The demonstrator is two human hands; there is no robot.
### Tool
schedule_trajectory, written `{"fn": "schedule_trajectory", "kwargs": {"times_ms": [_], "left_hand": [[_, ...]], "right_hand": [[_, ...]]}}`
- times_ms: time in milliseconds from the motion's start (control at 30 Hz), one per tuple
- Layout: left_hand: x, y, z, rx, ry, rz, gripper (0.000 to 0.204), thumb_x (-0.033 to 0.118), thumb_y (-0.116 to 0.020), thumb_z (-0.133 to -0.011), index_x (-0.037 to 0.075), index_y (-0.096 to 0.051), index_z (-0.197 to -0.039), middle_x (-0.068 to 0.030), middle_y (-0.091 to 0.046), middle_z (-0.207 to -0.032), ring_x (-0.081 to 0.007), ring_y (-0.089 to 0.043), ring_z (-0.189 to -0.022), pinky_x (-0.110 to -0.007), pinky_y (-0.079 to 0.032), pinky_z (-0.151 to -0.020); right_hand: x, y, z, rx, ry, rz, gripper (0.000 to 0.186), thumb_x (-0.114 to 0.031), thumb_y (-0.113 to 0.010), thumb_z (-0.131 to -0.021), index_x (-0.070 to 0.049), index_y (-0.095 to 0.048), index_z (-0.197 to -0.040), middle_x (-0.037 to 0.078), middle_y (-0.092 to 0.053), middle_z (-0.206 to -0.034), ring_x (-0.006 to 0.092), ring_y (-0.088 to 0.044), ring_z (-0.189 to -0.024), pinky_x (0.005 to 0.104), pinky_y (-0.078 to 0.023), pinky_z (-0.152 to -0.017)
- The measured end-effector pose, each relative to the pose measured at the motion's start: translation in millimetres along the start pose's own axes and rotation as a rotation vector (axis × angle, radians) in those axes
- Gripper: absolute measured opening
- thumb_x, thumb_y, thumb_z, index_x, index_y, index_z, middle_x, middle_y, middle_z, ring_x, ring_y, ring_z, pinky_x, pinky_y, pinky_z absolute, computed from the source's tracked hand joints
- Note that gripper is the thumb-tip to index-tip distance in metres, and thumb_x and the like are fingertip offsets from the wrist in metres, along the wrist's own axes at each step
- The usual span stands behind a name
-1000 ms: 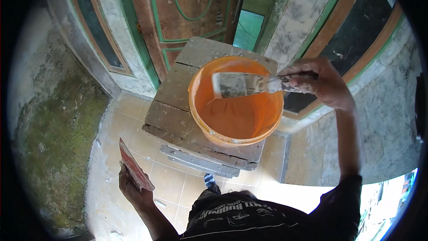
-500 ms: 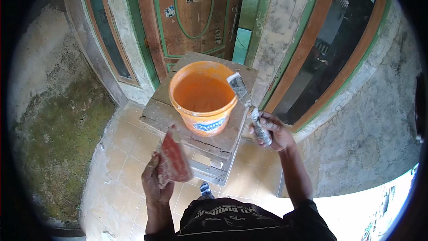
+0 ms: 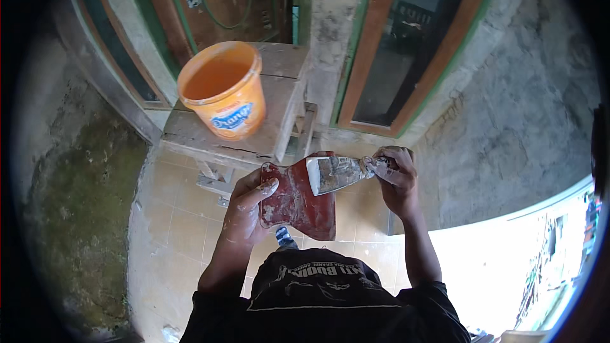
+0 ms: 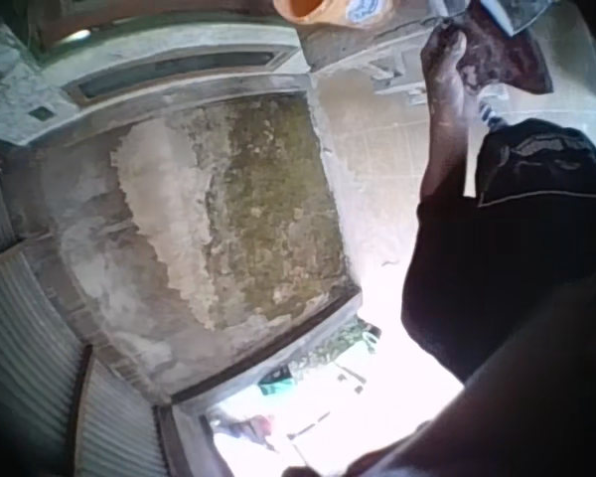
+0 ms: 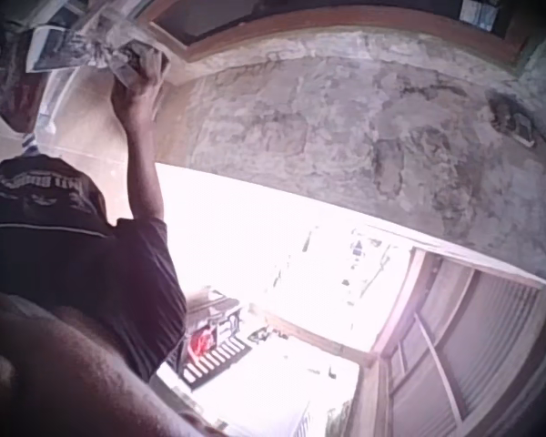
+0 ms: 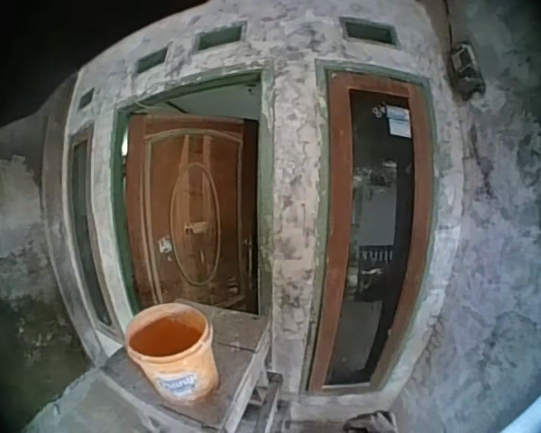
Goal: The person applies wall filler from a bucket onto a concrete wall using a putty knife and hand scraper.
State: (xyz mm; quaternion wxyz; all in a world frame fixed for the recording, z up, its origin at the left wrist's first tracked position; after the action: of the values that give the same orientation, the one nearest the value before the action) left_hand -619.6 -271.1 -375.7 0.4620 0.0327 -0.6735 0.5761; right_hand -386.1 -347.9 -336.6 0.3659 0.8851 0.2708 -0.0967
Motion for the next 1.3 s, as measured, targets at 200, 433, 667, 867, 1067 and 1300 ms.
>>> {"fn": "schedule_trajectory", "kwargs": {"times_ms": [200,433,667,867,1067,1300], "left_hand": [[-44.3,-18.6,0.6,-0.015,0.094,-0.055,0.013,0.006,-0.057,-0.085,0.002,-0.056,-0.097,-0.008,-0.063,-0.087,-0.0171,-0.064,-0.077,-0.031,-0.054,-0.071],[-84.0,-55.4,9.3,-0.029,0.06,-0.072,0.016,0.006,-0.057,-0.086,0.002,-0.055,-0.101,-0.0084,-0.062,-0.095,-0.0183,-0.063,-0.087,-0.033,-0.053,-0.079],[-139.9,-98.2,10.1,-0.054,-0.148,-0.13,0.027,0.002,-0.055,-0.088,-0.008,-0.051,-0.113,-0.0146,-0.059,-0.104,-0.0214,-0.06,-0.096,-0.035,-0.049,-0.088],[-190.4,-135.8,23.3,-0.287,-0.145,-0.459,0.025,0.001,-0.055,-0.089,-0.011,-0.057,-0.111,-0.0146,-0.063,-0.103,-0.0198,-0.061,-0.094,-0.03,-0.047,-0.087],[-208.6,-183.2,47.6,-0.623,-0.473,-1.02,0.03,-0.009,-0.052,-0.084,-0.004,-0.061,-0.112,-0.0192,-0.064,-0.109,-0.0216,-0.063,-0.099,-0.029,-0.048,-0.088],[-220.4,-186.8,56.6,-0.894,-0.757,-1.381,0.053,-0.017,-0.05,-0.07,0.008,-0.062,-0.116,-0.0167,-0.056,-0.123,-0.0343,-0.05,-0.119,-0.042,-0.045,-0.097]], "right_hand": [[-1.9,75.4,56.6,0.043,0.019,0.318,0.029,0.003,-0.067,-0.065,-0.019,-0.068,-0.084,0.007,-0.06,-0.09,0.0249,-0.057,-0.085,0.0385,-0.038,-0.076],[-0.7,131.1,116.8,-0.014,-0.257,0.343,0.022,-0.001,-0.064,-0.075,-0.01,-0.066,-0.094,0.004,-0.058,-0.092,0.0173,-0.055,-0.078,0.0301,-0.039,-0.07],[0.1,135.4,207.0,-0.029,-1.039,-0.724,0.036,-0.03,-0.055,-0.091,0.006,-0.059,-0.09,0.003,-0.055,-0.064,0.0051,-0.046,-0.048,0.02,-0.034,-0.041],[9.0,162.6,259.1,0.055,-1.171,-0.731,0.042,-0.036,-0.057,-0.09,0.005,-0.061,-0.086,0.003,-0.054,-0.063,0.0048,-0.044,-0.046,0.0198,-0.032,-0.04],[5.4,190.5,286.5,0.12,-1.171,-0.768,0.035,-0.03,-0.058,-0.091,0.004,-0.064,-0.091,0.001,-0.053,-0.061,0.0021,-0.041,-0.046,0.0186,-0.031,-0.039],[-1.2,205.0,313.0,0.115,-1.204,-0.742,0.032,-0.027,-0.056,-0.092,0.004,-0.064,-0.09,0.0,-0.053,-0.061,0.0026,-0.041,-0.045,0.0188,-0.031,-0.039]]}}
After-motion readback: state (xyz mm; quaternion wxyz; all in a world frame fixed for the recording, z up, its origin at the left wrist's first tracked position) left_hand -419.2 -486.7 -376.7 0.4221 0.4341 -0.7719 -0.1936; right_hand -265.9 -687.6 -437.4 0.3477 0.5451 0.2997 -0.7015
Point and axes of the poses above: each hand's wrist, its own z-axis away from the middle knuckle, its own y-axis out of the back of the hand, x = y × z, the point moved 7 cm from there along -z, towards the middle knuckle
